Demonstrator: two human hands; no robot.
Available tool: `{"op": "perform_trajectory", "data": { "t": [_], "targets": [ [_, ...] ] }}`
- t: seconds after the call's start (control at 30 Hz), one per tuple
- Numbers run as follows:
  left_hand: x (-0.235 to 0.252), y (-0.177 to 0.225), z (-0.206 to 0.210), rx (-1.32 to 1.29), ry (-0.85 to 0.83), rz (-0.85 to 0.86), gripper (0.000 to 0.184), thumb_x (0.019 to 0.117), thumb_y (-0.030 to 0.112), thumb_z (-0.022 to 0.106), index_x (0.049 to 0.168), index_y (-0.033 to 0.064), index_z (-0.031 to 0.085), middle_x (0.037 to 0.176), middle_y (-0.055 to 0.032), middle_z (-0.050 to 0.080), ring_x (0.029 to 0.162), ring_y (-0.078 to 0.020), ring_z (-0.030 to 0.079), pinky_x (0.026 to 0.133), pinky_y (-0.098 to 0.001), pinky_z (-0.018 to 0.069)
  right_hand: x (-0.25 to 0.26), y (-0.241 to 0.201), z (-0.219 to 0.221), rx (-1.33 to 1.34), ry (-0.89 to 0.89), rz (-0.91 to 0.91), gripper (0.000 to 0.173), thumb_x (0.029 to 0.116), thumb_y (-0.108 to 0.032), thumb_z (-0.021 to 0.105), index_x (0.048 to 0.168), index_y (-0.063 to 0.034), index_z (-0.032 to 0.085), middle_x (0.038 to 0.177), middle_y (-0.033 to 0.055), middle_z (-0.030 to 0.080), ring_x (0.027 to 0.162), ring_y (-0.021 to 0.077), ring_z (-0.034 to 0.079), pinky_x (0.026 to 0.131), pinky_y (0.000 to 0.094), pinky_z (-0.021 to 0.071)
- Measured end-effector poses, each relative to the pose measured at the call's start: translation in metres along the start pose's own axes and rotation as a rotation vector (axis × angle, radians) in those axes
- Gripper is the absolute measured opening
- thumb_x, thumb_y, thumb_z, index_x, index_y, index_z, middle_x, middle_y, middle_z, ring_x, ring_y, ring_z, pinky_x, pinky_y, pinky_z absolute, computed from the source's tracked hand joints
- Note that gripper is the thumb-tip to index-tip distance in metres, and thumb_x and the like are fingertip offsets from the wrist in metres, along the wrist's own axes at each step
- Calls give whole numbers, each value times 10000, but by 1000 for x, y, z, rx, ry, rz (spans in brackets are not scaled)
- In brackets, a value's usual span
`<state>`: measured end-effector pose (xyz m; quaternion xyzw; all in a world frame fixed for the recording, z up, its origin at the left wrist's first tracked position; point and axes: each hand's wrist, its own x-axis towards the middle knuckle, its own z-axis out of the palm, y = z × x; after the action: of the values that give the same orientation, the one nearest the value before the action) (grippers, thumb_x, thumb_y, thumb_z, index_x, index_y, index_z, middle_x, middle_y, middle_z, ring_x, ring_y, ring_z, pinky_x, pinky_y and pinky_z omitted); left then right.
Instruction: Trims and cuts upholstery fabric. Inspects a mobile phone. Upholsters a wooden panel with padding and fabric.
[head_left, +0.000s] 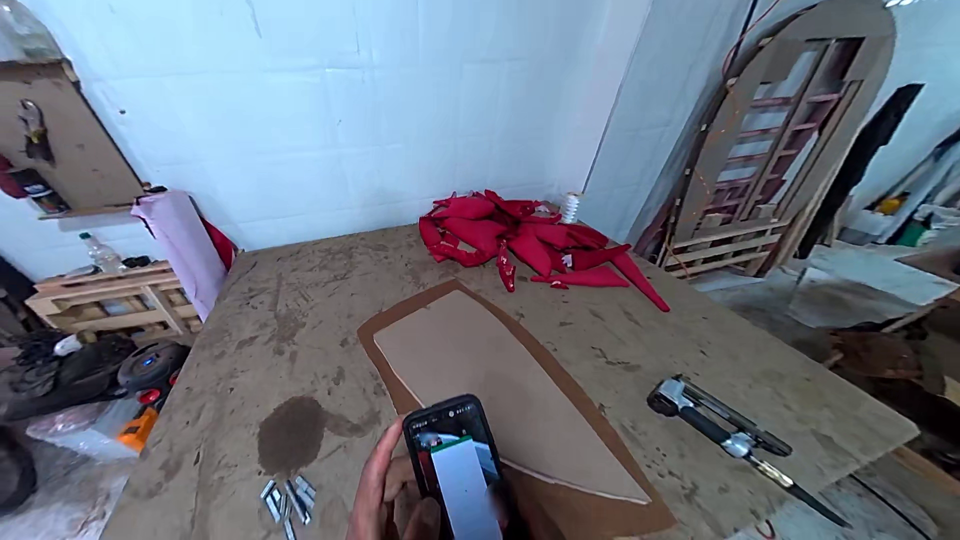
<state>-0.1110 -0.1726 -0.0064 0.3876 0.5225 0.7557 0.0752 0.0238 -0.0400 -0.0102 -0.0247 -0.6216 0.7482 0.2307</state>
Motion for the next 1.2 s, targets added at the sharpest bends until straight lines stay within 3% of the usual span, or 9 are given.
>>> {"op": "perform_trajectory", "data": {
  "t": [0.1, 0.17, 0.3, 0.47, 0.8, 0.97, 1.03, 1.2],
  "targets": [
    [3, -4, -5, -44, -45, 46, 699, 1027, 474, 572, 1605, 164, 329, 1213, 7, 709, 1075, -92, 674, 986, -297, 550, 2, -1, -6, 56, -52, 25, 501, 995, -209, 670, 1410, -46, 441, 1193, 45, 657, 1048, 182, 699, 811, 448, 650],
    [5, -5, -4, -51, -30, 74, 707, 1022, 510, 559, 1600, 165, 343, 1165, 21, 718, 1058, -78, 672, 1005, -296, 537, 4, -4, -9, 67, -73, 39, 501, 997, -232, 680, 1411, -67, 451, 1203, 40, 663, 1047, 188, 704, 803, 456, 653],
    [13, -5, -3, -22, 14, 87, 644, 1021, 479, 581, 1558, 163, 417, 1152, -27, 726, 1046, -126, 688, 966, -317, 563, 5, -4, -16, 39, -113, 48, 530, 1001, -213, 661, 1440, -38, 422, 1235, 46, 643, 1087, 187, 682, 858, 457, 633],
    [20, -3, -3, 9, 90, 110, 512, 1016, 413, 620, 1446, 149, 536, 1192, -82, 699, 1004, -172, 689, 890, -325, 582, 9, -1, -22, 135, -181, 83, 463, 1037, -221, 582, 1454, -89, 431, 1297, 88, 655, 1098, 256, 698, 821, 485, 642],
    [18, 6, -9, 6, 305, 148, 306, 1018, 275, 635, 1249, 80, 587, 863, -37, 663, 778, -99, 665, 743, -270, 588, 17, 7, -14, 142, -298, 131, 434, 1048, -264, 586, 1438, -123, 460, 1312, 72, 648, 1107, 257, 699, 818, 489, 651],
    [15, 7, -17, -29, 253, 206, 401, 1024, 436, 591, 1263, 115, 615, 929, 18, 668, 867, -48, 648, 813, -218, 551, 16, 15, -12, 186, -308, 124, 458, 1048, -276, 581, 1435, -74, 441, 1300, 155, 645, 1082, 344, 704, 774, 542, 647],
    [14, 7, -17, -38, 230, 198, 422, 1013, 446, 605, 1278, 117, 610, 978, -2, 694, 907, -65, 668, 835, -226, 559, 14, 15, -12, 180, -293, 122, 472, 1045, -274, 582, 1440, -61, 438, 1299, 150, 645, 1070, 332, 706, 767, 536, 649],
    [13, 7, -12, -76, 228, 163, 395, 992, 389, 648, 1289, 135, 585, 964, -13, 685, 880, -80, 674, 815, -245, 574, 10, 13, -9, 252, -289, 129, 515, 1031, -260, 600, 1445, -26, 403, 1296, 226, 623, 1058, 411, 698, 717, 573, 647]
  ]
}}
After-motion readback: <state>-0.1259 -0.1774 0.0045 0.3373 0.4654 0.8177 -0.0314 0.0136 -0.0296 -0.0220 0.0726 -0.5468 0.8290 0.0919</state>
